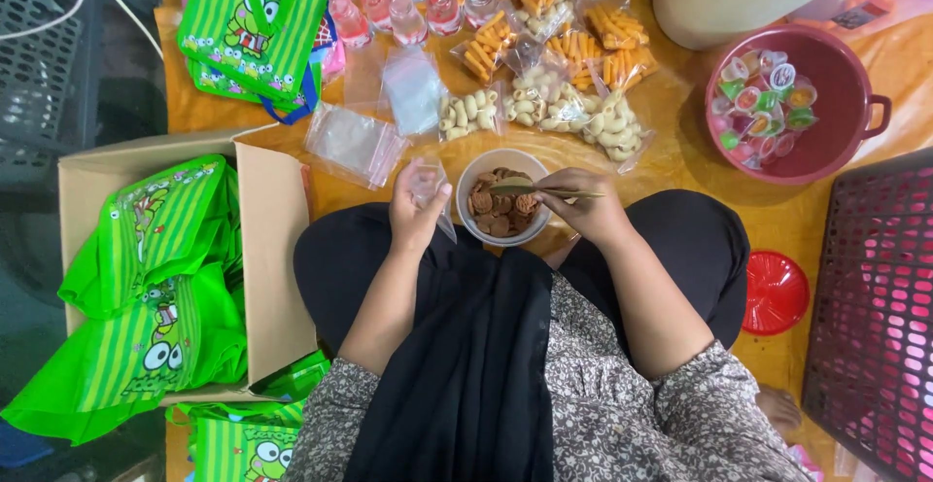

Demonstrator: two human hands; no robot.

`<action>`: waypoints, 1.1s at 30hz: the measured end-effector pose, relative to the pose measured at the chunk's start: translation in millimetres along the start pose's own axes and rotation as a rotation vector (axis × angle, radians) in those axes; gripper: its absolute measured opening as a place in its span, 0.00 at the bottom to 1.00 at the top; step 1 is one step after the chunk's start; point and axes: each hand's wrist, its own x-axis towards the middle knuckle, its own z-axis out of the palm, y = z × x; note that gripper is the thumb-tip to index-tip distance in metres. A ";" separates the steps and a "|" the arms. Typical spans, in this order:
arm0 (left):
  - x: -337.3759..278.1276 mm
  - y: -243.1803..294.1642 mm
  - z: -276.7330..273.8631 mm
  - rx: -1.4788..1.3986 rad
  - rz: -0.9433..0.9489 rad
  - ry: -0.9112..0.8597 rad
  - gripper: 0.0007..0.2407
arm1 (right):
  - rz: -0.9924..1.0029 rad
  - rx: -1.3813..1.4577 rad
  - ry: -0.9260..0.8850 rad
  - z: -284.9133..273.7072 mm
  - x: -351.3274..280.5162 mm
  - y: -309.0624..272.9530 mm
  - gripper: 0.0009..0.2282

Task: Manually packing small chocolate cookies into plastic bags using a scoop and hands while sitting on the floor.

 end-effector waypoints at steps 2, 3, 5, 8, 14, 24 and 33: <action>0.4 -1.5 1.6 -0.003 0.006 -0.009 0.29 | -0.026 0.011 -0.024 4.2 -0.2 2.5 0.05; 0.9 -2.8 2.2 0.009 0.015 -0.020 0.29 | -0.032 0.022 -0.033 4.9 -0.1 3.0 0.04; 1.2 -2.9 4.2 0.019 0.019 -0.033 0.29 | -0.033 0.032 -0.043 5.9 0.2 5.1 0.03; 0.6 -1.1 5.1 0.025 0.046 -0.057 0.29 | -0.038 0.008 -0.051 7.7 -0.3 8.0 0.04; 2.3 -4.2 4.3 -0.026 0.020 -0.096 0.28 | 0.095 -0.114 -0.121 8.0 -0.9 14.8 0.03; 1.5 4.2 1.6 -0.010 0.022 -0.157 0.28 | 0.445 0.087 -0.065 12.5 -4.2 46.3 0.02; 0.8 11.1 3.3 0.041 0.042 -0.163 0.28 | 0.478 0.250 -0.004 26.7 -3.6 38.9 0.03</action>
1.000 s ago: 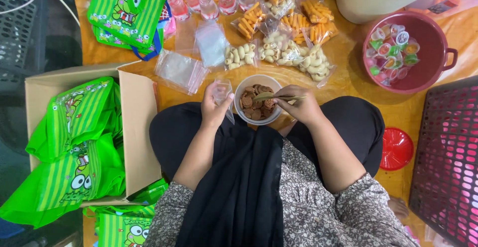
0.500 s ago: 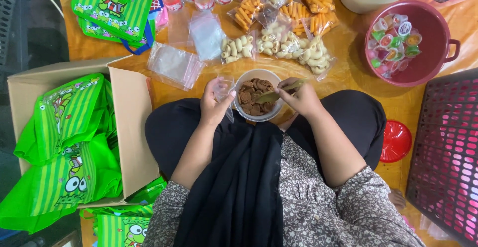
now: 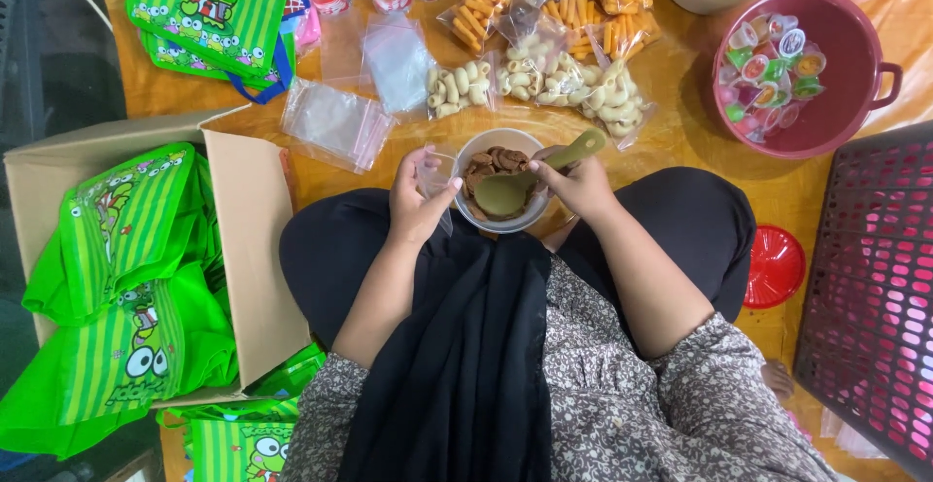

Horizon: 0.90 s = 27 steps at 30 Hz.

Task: Manually packing small chocolate cookies into plastic bags using a scoop and hands while sitting on the floor.

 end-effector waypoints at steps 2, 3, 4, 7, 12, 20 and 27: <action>0.0 1.3 0.2 0.020 0.003 0.002 0.28 | -0.002 0.001 0.019 5.9 -2.9 -6.5 0.04; -0.2 0.0 0.1 0.027 0.007 0.015 0.28 | -0.047 -0.107 0.019 9.6 -3.7 -8.6 0.05; -0.2 -1.2 0.0 0.034 0.012 0.029 0.28 | -0.094 -0.215 0.019 13.0 -4.1 -11.0 0.07; 1.1 -3.0 0.6 0.030 -0.007 0.032 0.28 | -0.102 -0.330 -0.036 27.0 -10.5 -37.8 0.06; 1.2 -0.3 0.6 0.036 -0.046 0.010 0.28 | -0.160 -0.351 -0.060 35.4 -11.6 -37.9 0.09; 2.7 -0.4 2.0 0.039 -0.046 0.011 0.28 | -0.310 -0.373 -0.019 34.8 -13.5 -40.1 0.06; 4.2 -0.1 0.5 0.047 -0.051 -0.007 0.27 | -0.356 -0.479 -0.089 39.0 -17.2 -52.4 0.10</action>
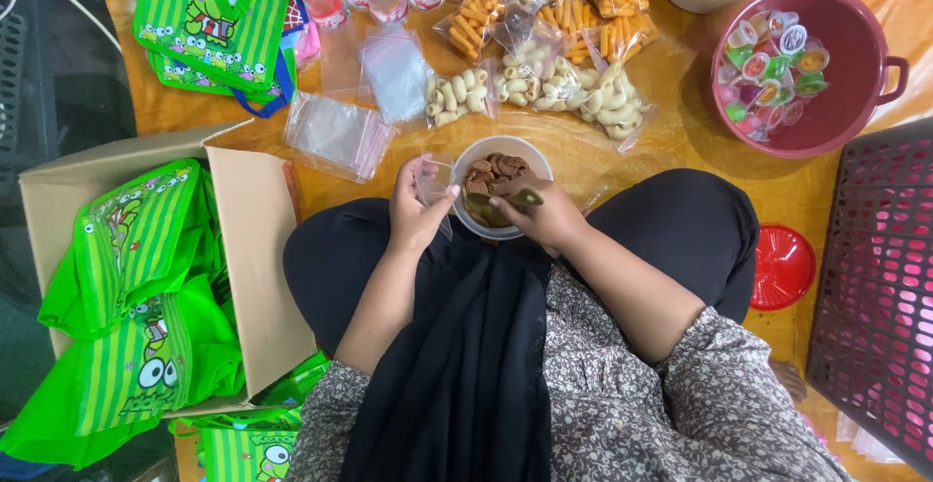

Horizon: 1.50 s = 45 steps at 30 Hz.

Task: Manually packing small chocolate cookies into plastic bags using a scoop and hands while sitting on the floor.

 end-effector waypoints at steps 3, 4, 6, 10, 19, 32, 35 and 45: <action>-3.3 5.4 -3.5 0.001 0.016 -0.027 0.27 | -0.017 0.010 -0.055 4.3 -2.7 4.1 0.09; -4.5 9.2 -4.7 0.006 0.034 -0.046 0.27 | -0.010 0.025 -0.065 5.0 -3.7 4.8 0.08; -13.5 30.8 -5.7 0.058 0.055 -0.141 0.27 | 0.088 0.052 -0.037 14.2 -12.8 32.1 0.09; -27.2 88.0 -8.9 0.364 0.209 -0.469 0.25 | 0.131 0.169 0.037 7.7 -12.8 47.0 0.09; -28.8 54.3 4.4 0.891 0.127 -0.719 0.23 | 0.251 0.365 0.080 2.3 -9.7 52.7 0.07; -36.1 77.6 -8.1 0.790 0.071 -0.698 0.25 | 0.333 0.211 0.035 6.5 -10.5 45.6 0.09; -42.1 73.5 -10.5 0.614 0.049 -0.595 0.26 | 0.352 0.331 0.059 5.3 -7.3 52.1 0.08; -27.1 37.3 -12.6 0.143 0.128 -0.010 0.28 | 0.570 0.702 0.313 6.3 -4.7 77.6 0.09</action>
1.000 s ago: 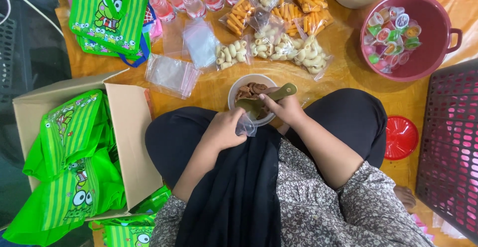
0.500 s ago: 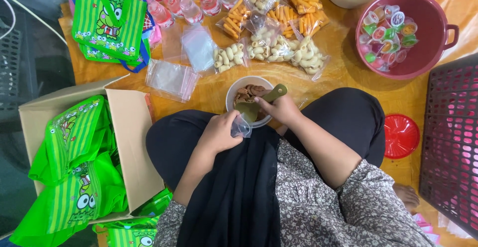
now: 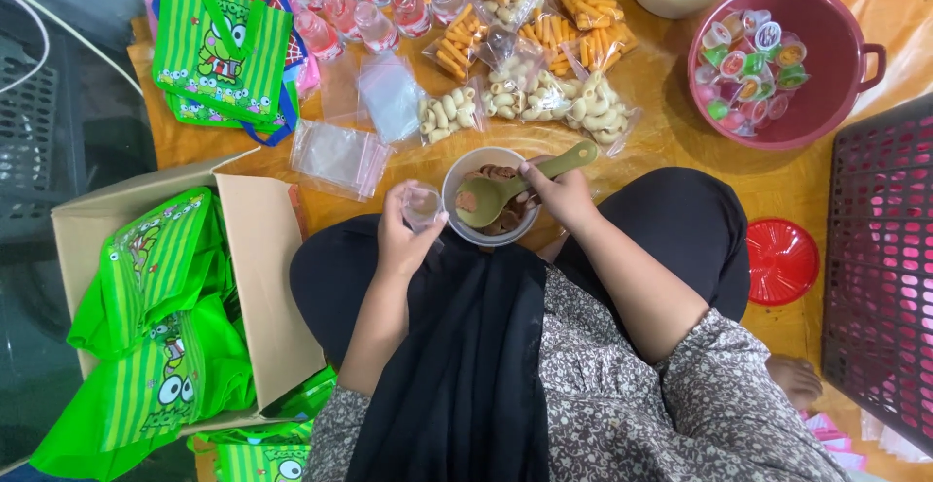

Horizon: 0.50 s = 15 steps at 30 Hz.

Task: Manually packing small chocolate cookies into plastic bags using a scoop and hands while sitting on the floor.

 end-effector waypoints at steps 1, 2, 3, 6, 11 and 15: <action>2.2 -7.2 2.3 -0.001 0.002 0.021 0.28 | -0.027 -0.014 0.042 -1.6 2.3 1.9 0.08; 2.8 -7.9 4.5 0.000 0.007 0.025 0.28 | -0.032 -0.014 0.039 0.1 -5.4 -8.2 0.08; 3.5 -8.7 6.6 0.021 0.020 0.016 0.29 | -0.158 -0.054 0.063 1.9 -13.3 -18.3 0.08; 4.0 -1.3 11.6 0.092 0.046 0.017 0.29 | -0.451 -0.171 0.092 9.0 -35.4 -48.4 0.06; 2.9 -17.3 19.4 0.185 0.055 -0.015 0.32 | -0.790 -0.494 0.080 19.8 -56.3 -51.6 0.04; 7.4 -12.2 22.3 0.110 0.026 -0.006 0.32 | -1.094 -0.479 -0.016 40.0 -77.5 -84.3 0.04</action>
